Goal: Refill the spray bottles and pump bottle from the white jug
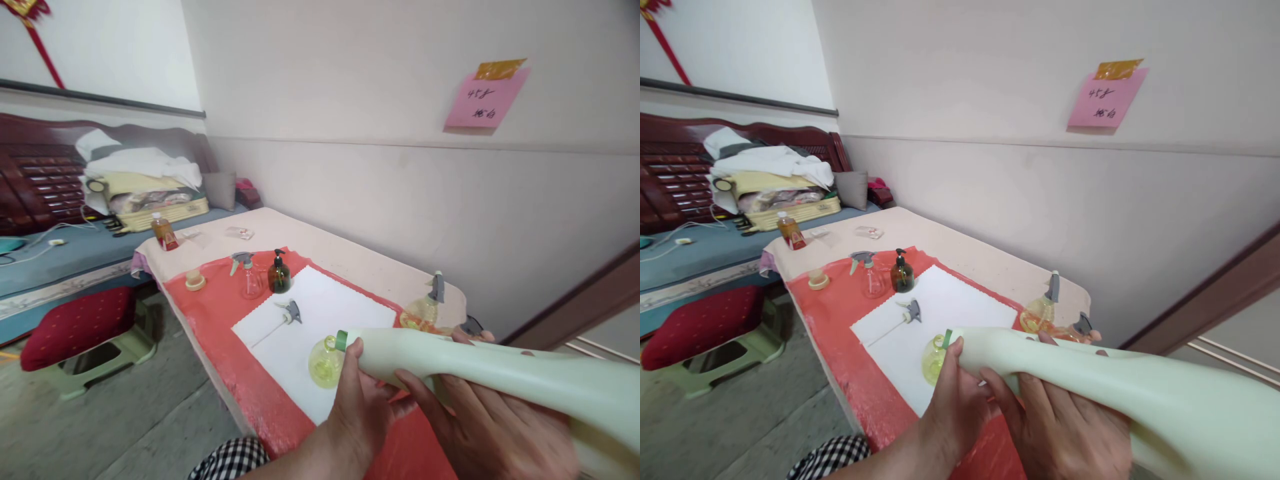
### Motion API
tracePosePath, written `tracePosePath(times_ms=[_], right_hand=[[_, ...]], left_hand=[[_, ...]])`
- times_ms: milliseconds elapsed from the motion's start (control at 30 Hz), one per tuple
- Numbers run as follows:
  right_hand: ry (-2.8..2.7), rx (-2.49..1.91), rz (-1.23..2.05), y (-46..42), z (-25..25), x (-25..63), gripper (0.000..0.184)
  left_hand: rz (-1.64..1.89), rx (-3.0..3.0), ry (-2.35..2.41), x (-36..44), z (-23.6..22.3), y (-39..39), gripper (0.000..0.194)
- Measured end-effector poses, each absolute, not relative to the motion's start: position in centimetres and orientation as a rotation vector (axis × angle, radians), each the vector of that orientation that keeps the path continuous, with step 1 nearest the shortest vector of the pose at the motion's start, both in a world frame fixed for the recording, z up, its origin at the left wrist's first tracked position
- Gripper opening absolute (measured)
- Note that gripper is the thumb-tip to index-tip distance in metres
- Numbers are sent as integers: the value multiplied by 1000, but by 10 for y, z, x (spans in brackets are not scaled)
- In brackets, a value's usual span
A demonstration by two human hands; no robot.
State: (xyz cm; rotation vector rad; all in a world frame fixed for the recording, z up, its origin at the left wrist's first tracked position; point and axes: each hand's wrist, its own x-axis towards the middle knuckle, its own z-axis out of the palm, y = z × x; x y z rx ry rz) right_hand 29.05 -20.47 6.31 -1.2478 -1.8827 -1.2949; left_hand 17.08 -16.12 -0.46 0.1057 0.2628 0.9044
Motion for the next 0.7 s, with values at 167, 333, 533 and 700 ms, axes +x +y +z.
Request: tracePosePath(times_ms=[167,333,533,700], right_hand=[[-1871,-1249,-1293,-204,64,289,28],[-1885,-1246,-1296,-206,62,293,33],[-1897,-1240,-1308,-205,60,293,32],[-1907,-1240,-1318,-204,62,293,34]], left_hand=[[905,100,273,171,-4,-161,67],[913,106,262,171,-5,-162,67],[908,109,246,171,-3,-162,67],[908,104,250,171,-6,-162,68]])
